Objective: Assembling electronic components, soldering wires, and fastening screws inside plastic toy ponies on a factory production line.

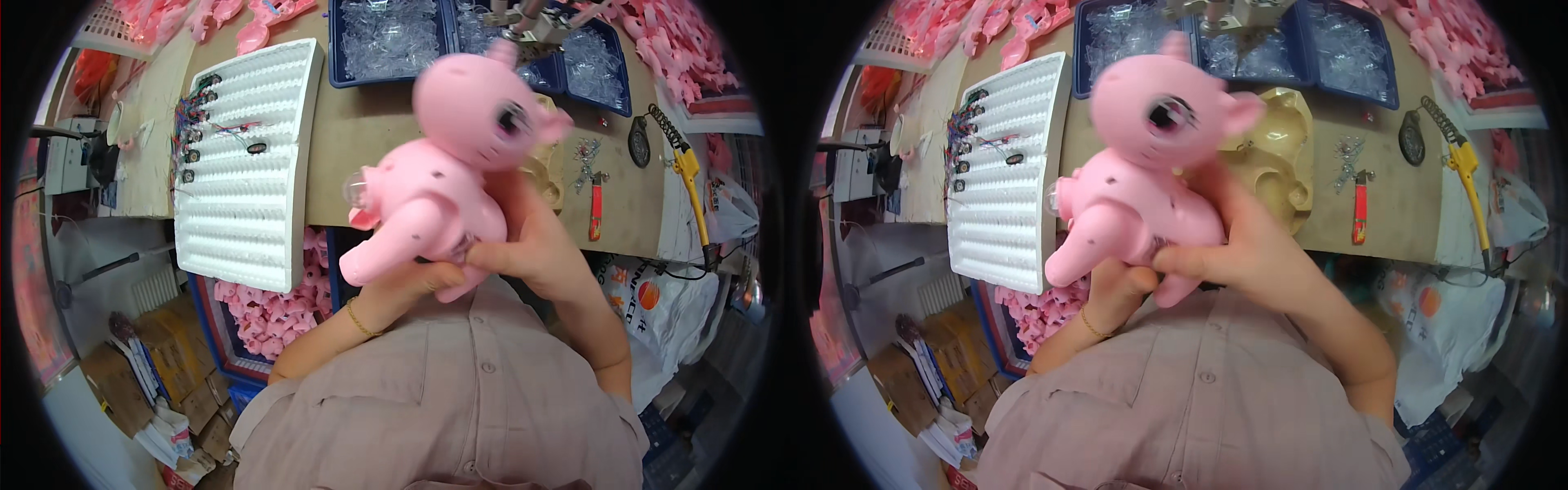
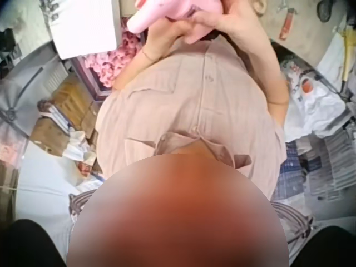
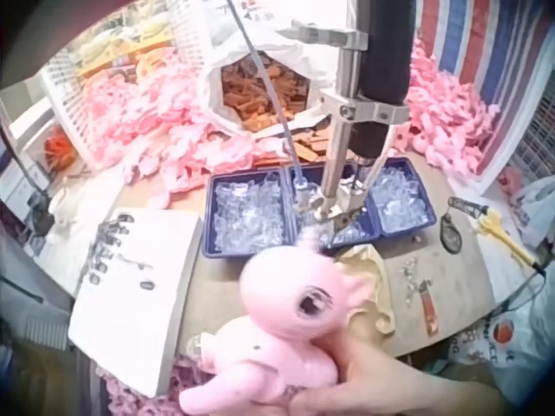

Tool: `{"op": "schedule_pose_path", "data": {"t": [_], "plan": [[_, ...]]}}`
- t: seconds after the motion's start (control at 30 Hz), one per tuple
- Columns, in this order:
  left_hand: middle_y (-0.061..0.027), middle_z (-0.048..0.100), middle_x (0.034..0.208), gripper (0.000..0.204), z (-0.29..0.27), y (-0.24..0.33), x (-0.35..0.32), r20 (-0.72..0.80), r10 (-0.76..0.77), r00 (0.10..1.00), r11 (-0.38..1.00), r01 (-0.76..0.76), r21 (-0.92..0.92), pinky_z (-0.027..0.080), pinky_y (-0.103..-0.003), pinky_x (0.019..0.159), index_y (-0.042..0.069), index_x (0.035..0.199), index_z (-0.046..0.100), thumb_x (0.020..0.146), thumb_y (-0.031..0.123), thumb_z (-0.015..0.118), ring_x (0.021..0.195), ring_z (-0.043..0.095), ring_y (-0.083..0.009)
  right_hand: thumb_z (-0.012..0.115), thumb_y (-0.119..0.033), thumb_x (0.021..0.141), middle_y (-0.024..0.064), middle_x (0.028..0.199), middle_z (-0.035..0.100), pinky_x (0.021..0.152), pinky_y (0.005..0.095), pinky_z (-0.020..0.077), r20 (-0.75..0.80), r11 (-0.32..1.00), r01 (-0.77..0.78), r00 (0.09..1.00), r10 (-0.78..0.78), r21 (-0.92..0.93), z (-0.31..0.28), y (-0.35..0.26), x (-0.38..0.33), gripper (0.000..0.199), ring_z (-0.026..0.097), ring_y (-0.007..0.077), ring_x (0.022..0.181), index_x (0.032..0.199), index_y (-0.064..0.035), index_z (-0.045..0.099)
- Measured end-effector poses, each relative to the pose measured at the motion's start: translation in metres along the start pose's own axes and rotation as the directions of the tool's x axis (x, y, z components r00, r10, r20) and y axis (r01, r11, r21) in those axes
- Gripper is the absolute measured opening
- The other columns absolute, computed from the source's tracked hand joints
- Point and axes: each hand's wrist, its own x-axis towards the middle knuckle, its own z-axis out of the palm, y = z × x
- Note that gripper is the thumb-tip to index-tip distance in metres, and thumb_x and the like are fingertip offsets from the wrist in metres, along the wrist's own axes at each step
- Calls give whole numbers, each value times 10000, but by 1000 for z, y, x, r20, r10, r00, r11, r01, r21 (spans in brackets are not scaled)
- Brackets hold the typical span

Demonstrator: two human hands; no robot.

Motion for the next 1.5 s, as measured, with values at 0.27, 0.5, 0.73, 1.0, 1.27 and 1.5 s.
{"op": "schedule_pose_path", "data": {"t": [0.27, 0.5, 0.73, 1.0, 1.27, 1.5], "plan": [[-93, 580, 1077, 666, 3, 19, 5, 49, -275, 960, 891, 236, 388, 508, -313, 757, 37, 1192, 500, 654, 225, 844, 937, 592, -189, 746, -219, 775, 146, 1330, 457, 1045, 360, 346, 196, 960, -276, 940, 280, -49, -6, -9, -10, 742, 441, 239, 1246, 1357, 32, 360], [-141, 544, 1109, 500, -7, 4, 5, 76, -412, 908, 828, 407, -385, 508, -304, 788, 30, 1295, 393, 856, 182, 580, 942, 594, -224, 424, -442, 967, 197, 1194, 533, 954, 366, 424, 1, 888, 404, 910, -414, -220, -37, -36, 19, 525, 543, 267, 1104, 1207, 21, 486], [-156, 496, 1202, 563, 13, -6, 14, 78, -148, 986, 989, 148, -1, 446, -355, 879, 17, 1301, 404, 796, 136, 620, 1065, 515, -268, 254, -408, 1011, 202, 853, 601, 732, 382, 506, 149, 676, 600, 784, -603, -428, -12, -51, 17, 625, 622, 291, 774, 790, 45, 623], [-174, 441, 1309, 638, 10, 13, 11, 129, 238, 963, 830, -270, 488, 375, -414, 982, 1, 1309, 416, 727, 85, 666, 1205, 425, -319, 294, -347, 1019, 177, 932, 614, 810, 331, 482, -6, 711, 526, 802, -597, -467, -17, -37, 26, 491, 614, 248, 860, 1011, 50, 583], [-171, 323, 1465, 736, -1, 19, 4, 349, 93, 933, 634, -325, 701, 287, -456, 1089, -5, 1392, 358, 719, 32, 653, 1369, 292, -343, 686, -414, 833, 140, 1422, 353, 1064, 375, 337, 170, 964, -255, 956, 239, 77, -29, -27, -30, 891, 376, 243, 1309, 1447, -2, 190], [-136, 129, 1546, 819, 15, 46, 22, 316, -553, 771, 830, 477, 288, 348, -338, 1047, 30, 1432, 330, 774, 258, 760, 1386, 236, -244, 603, -250, 915, 99, 1268, 511, 970, 331, 406, 305, 943, -297, 893, 331, -152, -48, -26, -48, 543, 491, 176, 1152, 1350, -8, 385]]}}
